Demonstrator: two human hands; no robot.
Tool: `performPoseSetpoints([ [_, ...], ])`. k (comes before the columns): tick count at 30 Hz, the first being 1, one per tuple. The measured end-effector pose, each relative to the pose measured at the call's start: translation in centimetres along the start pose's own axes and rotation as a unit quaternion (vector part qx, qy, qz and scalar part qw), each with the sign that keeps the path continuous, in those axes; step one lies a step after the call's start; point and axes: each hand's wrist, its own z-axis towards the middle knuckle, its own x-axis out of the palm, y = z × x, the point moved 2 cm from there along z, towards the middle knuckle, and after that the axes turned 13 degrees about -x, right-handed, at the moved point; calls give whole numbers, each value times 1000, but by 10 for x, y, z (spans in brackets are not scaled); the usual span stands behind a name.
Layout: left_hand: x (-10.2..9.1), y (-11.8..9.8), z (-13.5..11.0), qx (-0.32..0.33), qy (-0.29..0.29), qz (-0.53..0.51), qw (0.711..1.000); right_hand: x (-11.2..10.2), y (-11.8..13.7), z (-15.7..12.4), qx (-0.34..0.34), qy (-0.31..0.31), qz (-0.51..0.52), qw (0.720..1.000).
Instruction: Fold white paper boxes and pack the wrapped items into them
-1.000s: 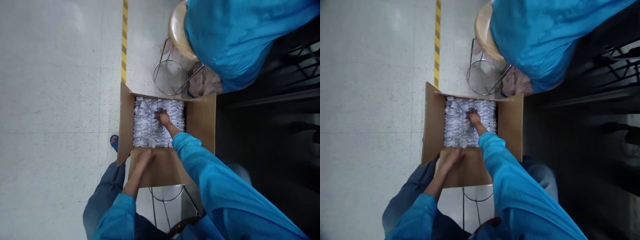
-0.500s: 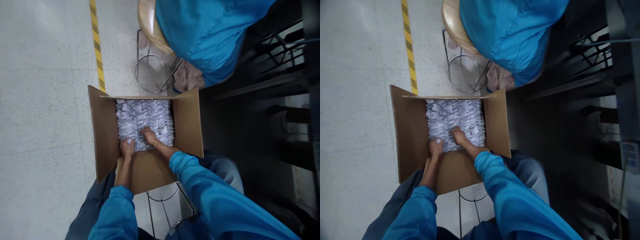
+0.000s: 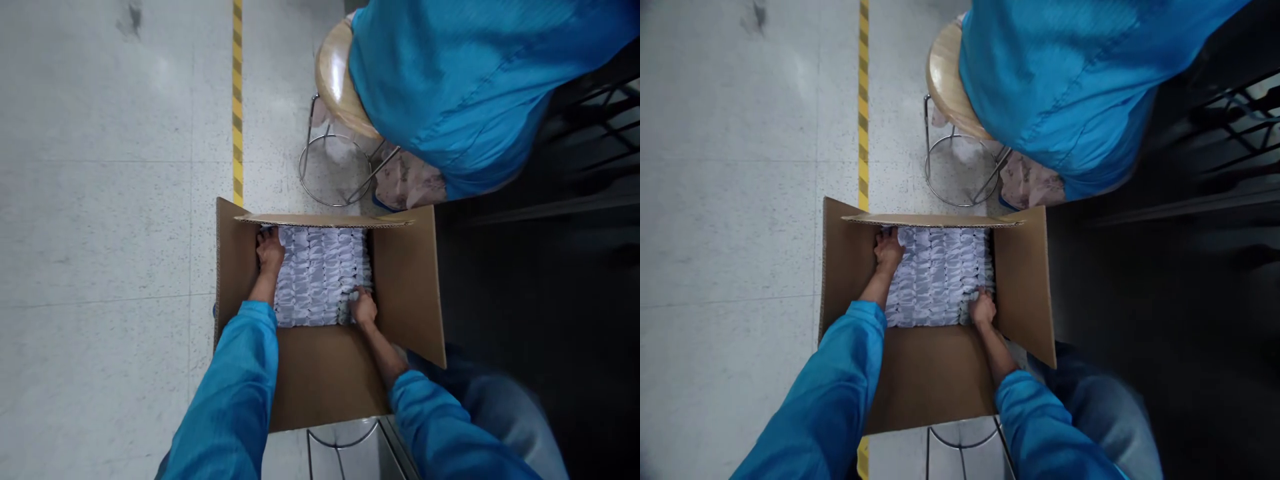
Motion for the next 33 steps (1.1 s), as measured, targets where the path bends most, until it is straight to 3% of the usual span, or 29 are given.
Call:
performPoseSetpoints([
  [7, -6, 15, -16, 116, 61, 25, 991, 11, -13, -25, 4, -16, 67, 998],
  [12, -5, 19, -23, 97, 46, 16, 994, -5, 4, -25, -29, -28, 133, 990],
  [14, -2, 20, -26, 74, 37, 12, 996, -18, 30, -9, -68, -39, 172, 982],
  [17, 2, 21, -28, 48, 39, 6, 998, -31, 94, 35, -149, -15, 246, 958],
  [20, 4, 23, -25, 34, 59, -7, 998, -31, 162, 82, -187, 57, 317, 928],
  [23, 5, 27, -22, 25, 83, -38, 996, -25, 202, 109, -171, 137, 369, 903],
  [29, 10, 40, -16, 10, 142, -174, 974, -25, 200, 114, -132, 236, 450, 851],
  [33, 12, 50, -30, -14, 198, -272, 942, -20, 188, 87, -118, 263, 504, 814],
])
